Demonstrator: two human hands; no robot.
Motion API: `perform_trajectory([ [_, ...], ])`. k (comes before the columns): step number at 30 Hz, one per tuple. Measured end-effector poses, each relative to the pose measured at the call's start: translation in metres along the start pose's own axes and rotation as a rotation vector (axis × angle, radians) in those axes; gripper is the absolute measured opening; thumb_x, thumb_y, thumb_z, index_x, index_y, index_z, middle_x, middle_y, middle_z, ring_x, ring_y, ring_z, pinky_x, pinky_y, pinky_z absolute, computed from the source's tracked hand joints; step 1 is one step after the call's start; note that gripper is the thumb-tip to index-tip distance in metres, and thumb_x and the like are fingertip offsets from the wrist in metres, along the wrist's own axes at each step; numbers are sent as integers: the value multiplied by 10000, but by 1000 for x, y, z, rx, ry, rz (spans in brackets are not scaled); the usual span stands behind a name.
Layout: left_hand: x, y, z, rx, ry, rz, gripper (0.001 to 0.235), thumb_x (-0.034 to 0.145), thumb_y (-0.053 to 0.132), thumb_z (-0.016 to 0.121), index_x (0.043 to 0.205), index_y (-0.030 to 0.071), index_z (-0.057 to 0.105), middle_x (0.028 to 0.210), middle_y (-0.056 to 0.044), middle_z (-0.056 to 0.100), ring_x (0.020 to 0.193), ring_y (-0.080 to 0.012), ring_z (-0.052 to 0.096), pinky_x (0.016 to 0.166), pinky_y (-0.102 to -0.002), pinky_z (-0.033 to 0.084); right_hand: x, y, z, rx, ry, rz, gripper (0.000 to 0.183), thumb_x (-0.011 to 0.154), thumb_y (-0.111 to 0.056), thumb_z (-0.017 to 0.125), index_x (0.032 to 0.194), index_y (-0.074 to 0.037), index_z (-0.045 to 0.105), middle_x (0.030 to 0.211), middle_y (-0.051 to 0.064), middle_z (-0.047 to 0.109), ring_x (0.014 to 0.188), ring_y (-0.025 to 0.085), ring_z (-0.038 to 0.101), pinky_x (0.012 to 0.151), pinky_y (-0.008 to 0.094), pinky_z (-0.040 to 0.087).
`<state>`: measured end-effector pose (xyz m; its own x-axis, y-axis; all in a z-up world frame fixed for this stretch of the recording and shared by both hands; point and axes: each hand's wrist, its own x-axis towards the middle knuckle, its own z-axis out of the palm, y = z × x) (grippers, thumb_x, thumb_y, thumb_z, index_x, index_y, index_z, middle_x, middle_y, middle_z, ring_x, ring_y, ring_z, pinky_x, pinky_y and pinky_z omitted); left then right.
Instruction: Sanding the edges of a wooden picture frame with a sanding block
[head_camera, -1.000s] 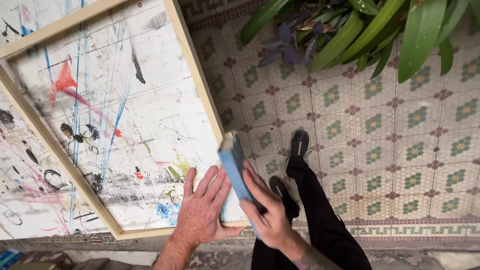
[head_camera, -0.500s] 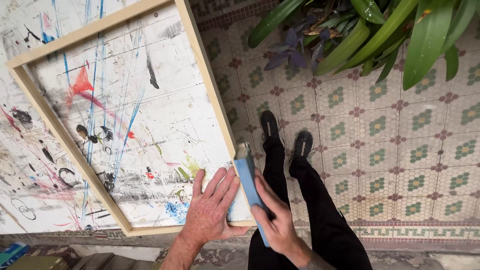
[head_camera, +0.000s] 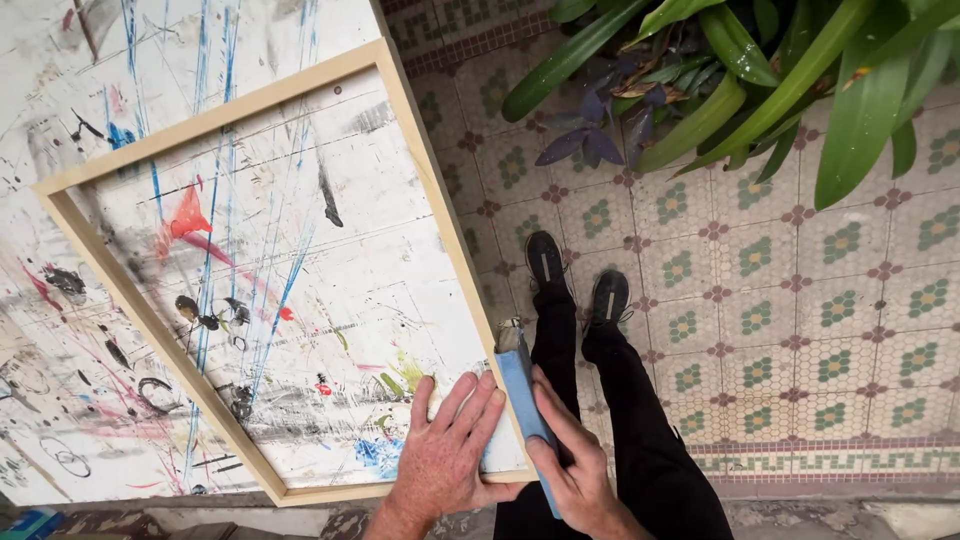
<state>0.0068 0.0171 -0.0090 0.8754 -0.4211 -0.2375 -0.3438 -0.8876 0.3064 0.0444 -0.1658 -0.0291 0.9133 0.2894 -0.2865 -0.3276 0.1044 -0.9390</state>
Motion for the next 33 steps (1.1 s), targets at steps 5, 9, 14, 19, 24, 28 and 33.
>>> perform_trajectory([
  [5, 4, 2, -5, -39, 10, 16, 923, 822, 791, 484, 1388, 63, 453, 1463, -129, 457, 1339, -297, 460, 1059, -655, 269, 157, -41, 17, 58, -61, -233, 480, 1050, -29, 473, 1496, -36, 296, 1598, 136, 254, 1532, 278, 247, 1319, 402, 231],
  [9, 2, 4, -3, -29, 24, 27, 918, 810, 798, 495, 1360, 63, 481, 1450, -125, 471, 1311, -297, 484, 1033, -670, 293, 145, -39, 16, 41, -52, -263, 460, 1086, -106, 460, 1512, -66, 294, 1615, 115, 252, 1556, 262, 246, 1349, 390, 233],
  [14, 2, 2, 2, -59, 13, -15, 858, 837, 783, 470, 1351, 97, 506, 1448, -83, 490, 1297, -282, 493, 1047, -642, 289, -20, 3, -5, -44, 22, 53, 512, 894, -13, 596, 1380, 46, 446, 1477, 246, 424, 1404, 335, 414, 1174, 409, 342],
  [19, 4, 3, -1, -59, 5, 14, 851, 850, 780, 433, 1305, 66, 518, 1399, -131, 517, 1259, -312, 517, 1008, -678, 288, 150, -37, 14, 53, -38, -180, 489, 999, 39, 493, 1461, -8, 340, 1566, 167, 297, 1501, 297, 298, 1285, 395, 270],
  [24, 0, 2, 7, -24, 38, 17, 917, 813, 816, 476, 1341, 67, 490, 1429, -118, 494, 1289, -315, 503, 1046, -672, 279, 140, -51, 11, 75, -64, -273, 453, 1068, -20, 468, 1497, -38, 326, 1602, 129, 289, 1538, 258, 294, 1330, 372, 261],
  [28, -2, 2, 5, -56, 49, -22, 869, 831, 799, 451, 1331, 91, 513, 1427, -91, 509, 1302, -288, 498, 1059, -644, 271, 31, -20, 3, 10, 10, -5, 473, 933, -14, 555, 1387, 42, 435, 1496, 236, 394, 1414, 318, 400, 1186, 380, 336],
  [33, 8, 2, 0, -50, 9, 4, 883, 843, 791, 430, 1328, 56, 500, 1411, -133, 506, 1279, -320, 503, 1036, -683, 264, 172, -61, 15, 23, -21, -127, 489, 993, 14, 481, 1458, 3, 330, 1559, 167, 307, 1486, 275, 293, 1258, 364, 252],
])
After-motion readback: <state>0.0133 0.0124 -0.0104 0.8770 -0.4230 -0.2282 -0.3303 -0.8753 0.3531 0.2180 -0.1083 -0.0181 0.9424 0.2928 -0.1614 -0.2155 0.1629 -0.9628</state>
